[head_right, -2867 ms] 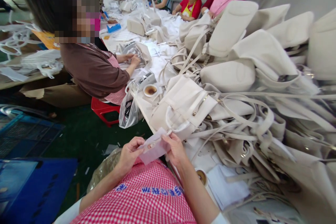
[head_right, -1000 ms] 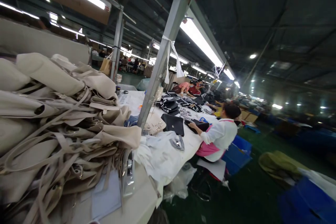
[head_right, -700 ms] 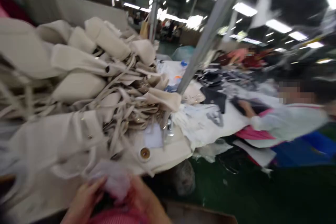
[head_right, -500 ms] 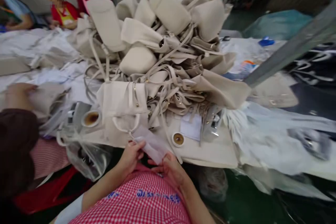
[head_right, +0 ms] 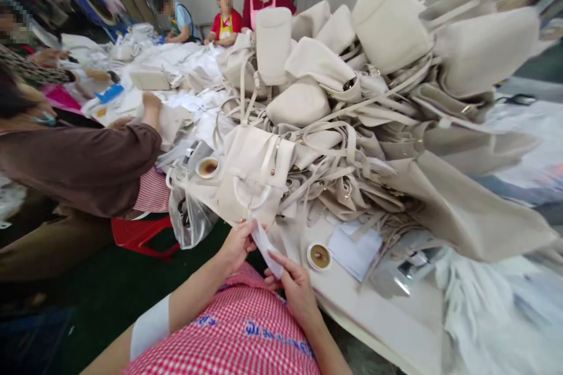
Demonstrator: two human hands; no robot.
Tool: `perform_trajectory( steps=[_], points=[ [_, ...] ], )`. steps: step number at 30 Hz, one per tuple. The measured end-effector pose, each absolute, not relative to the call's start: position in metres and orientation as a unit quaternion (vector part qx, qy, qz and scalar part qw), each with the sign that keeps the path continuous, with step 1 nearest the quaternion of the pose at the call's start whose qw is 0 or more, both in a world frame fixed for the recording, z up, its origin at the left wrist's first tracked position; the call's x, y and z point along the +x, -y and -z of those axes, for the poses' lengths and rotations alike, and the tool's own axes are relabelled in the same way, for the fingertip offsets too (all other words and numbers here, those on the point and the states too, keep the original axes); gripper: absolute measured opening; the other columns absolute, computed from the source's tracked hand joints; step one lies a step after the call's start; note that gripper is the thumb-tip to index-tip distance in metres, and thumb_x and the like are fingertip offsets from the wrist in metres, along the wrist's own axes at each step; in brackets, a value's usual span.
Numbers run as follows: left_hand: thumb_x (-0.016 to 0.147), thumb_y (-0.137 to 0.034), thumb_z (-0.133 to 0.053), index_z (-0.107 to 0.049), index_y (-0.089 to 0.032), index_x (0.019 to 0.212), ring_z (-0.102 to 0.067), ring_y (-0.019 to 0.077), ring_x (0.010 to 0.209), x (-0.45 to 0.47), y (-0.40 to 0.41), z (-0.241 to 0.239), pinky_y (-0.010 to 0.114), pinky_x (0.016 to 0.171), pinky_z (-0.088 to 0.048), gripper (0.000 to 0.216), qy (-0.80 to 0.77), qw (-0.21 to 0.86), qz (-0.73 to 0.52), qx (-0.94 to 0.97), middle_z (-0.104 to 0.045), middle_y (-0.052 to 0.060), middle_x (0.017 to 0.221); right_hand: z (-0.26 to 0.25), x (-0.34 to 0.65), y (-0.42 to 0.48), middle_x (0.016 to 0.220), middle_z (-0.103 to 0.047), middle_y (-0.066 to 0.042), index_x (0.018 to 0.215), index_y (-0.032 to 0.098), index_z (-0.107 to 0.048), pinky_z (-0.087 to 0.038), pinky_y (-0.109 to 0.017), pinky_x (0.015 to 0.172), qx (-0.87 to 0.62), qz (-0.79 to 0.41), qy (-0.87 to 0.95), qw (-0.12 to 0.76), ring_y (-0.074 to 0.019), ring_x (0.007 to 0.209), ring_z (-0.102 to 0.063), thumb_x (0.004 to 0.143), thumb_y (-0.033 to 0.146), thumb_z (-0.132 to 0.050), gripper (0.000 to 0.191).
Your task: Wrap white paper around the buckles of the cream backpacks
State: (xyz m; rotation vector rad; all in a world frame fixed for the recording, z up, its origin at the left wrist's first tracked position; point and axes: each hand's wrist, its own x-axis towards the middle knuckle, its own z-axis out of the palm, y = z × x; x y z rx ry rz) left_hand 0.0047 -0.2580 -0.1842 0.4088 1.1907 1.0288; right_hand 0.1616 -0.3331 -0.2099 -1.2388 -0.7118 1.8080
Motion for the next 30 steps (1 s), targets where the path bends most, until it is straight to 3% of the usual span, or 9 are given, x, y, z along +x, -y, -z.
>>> perform_trajectory(
  steps=[2, 4, 8, 11, 14, 19, 23, 27, 30],
  points=[
    [0.06, -0.053, -0.081, -0.07, -0.009, 0.078, -0.048, 0.0087, 0.051, 0.004, 0.257, 0.185, 0.021, 0.042, -0.019, 0.048, -0.538, 0.685, -0.463, 0.166, -0.067, 0.007, 0.069, 0.213, 0.164, 0.334, 0.08, -0.077, -0.008, 0.102, 0.024, -0.08, -0.056, -0.036, 0.067, -0.494, -0.693, 0.362, 0.382, -0.0204, 0.065, -0.069, 0.075, 0.049, -0.072, 0.038],
    [0.063, -0.056, -0.078, -0.07, -0.011, 0.082, -0.052, 0.0112, 0.054, 0.003, 0.26, 0.184, 0.022, 0.045, -0.029, 0.05, -0.534, 0.69, -0.469, 0.134, -0.067, 0.006, 0.07, 0.213, 0.166, 0.333, 0.085, -0.077, -0.006, 0.103, 0.026, -0.08, -0.055, -0.036, 0.073, -0.495, -0.652, 0.455, 0.352, -0.0217, 0.072, -0.069, 0.081, 0.04, -0.066, 0.03],
    [0.067, -0.064, -0.073, -0.066, -0.015, 0.098, -0.057, 0.014, 0.064, 0.0, 0.274, 0.178, 0.027, 0.061, -0.046, 0.058, -0.468, 0.699, -0.524, 0.131, -0.069, 0.006, 0.086, 0.209, 0.165, 0.328, 0.087, -0.077, -0.003, 0.112, 0.03, -0.077, -0.053, -0.034, 0.075, -0.475, -0.591, 0.577, 0.305, -0.022, 0.077, -0.069, 0.085, 0.028, -0.057, 0.034],
    [0.059, -0.047, -0.085, -0.06, -0.019, 0.096, -0.059, 0.015, 0.074, -0.003, 0.286, 0.181, 0.027, 0.069, -0.047, 0.053, -0.476, 0.637, -0.579, 0.178, -0.068, 0.003, 0.089, 0.21, 0.161, 0.325, 0.091, -0.078, -0.003, 0.115, 0.03, -0.075, -0.054, -0.035, 0.076, -0.462, -0.59, 0.597, 0.288, -0.0235, 0.078, -0.07, 0.085, 0.026, -0.056, 0.036],
    [0.056, -0.03, -0.086, -0.06, -0.018, 0.085, -0.058, 0.0142, 0.073, -0.005, 0.289, 0.188, 0.025, 0.069, -0.045, 0.041, -0.529, 0.578, -0.584, 0.214, -0.065, 0.0, 0.079, 0.21, 0.155, 0.322, 0.094, -0.078, -0.004, 0.116, 0.031, -0.074, -0.055, -0.038, 0.078, -0.448, -0.599, 0.607, 0.268, -0.0244, 0.079, -0.07, 0.086, 0.025, -0.055, 0.036],
    [0.064, -0.036, -0.075, -0.064, -0.016, 0.069, -0.049, 0.0112, 0.059, -0.014, 0.283, 0.194, 0.024, 0.06, -0.039, 0.023, -0.585, 0.538, -0.569, 0.211, -0.06, -0.002, 0.064, 0.201, 0.146, 0.313, 0.095, -0.077, -0.005, 0.114, 0.03, -0.076, -0.053, -0.04, 0.084, -0.406, -0.627, 0.628, 0.216, -0.0262, 0.087, -0.069, 0.086, 0.036, -0.063, 0.032],
    [0.066, -0.033, -0.072, -0.067, -0.016, 0.07, -0.049, 0.0117, 0.06, -0.027, 0.285, 0.192, 0.023, 0.058, -0.038, 0.018, -0.595, 0.528, -0.557, 0.238, -0.062, -0.001, 0.064, 0.195, 0.134, 0.289, 0.082, -0.072, -0.006, 0.088, 0.021, -0.079, -0.05, -0.032, 0.071, -0.458, -0.614, 0.586, 0.262, -0.0215, 0.076, -0.064, 0.083, 0.051, -0.065, 0.034],
    [0.065, -0.031, -0.072, -0.068, -0.016, 0.068, -0.05, 0.0123, 0.061, -0.034, 0.284, 0.19, 0.024, 0.059, -0.038, 0.016, -0.585, 0.548, -0.543, 0.25, -0.063, -0.001, 0.064, 0.192, 0.11, 0.257, 0.083, -0.07, -0.004, 0.097, 0.019, -0.073, -0.043, -0.025, 0.056, -0.52, -0.63, 0.466, 0.339, -0.017, 0.07, -0.059, 0.074, 0.056, -0.071, 0.044],
    [0.062, -0.033, -0.077, -0.066, -0.016, 0.067, -0.051, 0.012, 0.06, -0.035, 0.28, 0.193, 0.024, 0.06, -0.039, 0.021, -0.562, 0.583, -0.549, 0.207, -0.063, 0.0, 0.064, 0.189, 0.095, 0.243, 0.067, -0.062, -0.001, 0.073, 0.019, -0.069, -0.038, -0.023, 0.05, -0.51, -0.664, 0.433, 0.333, -0.0131, 0.06, -0.051, 0.069, 0.057, -0.075, 0.039]
  ],
)
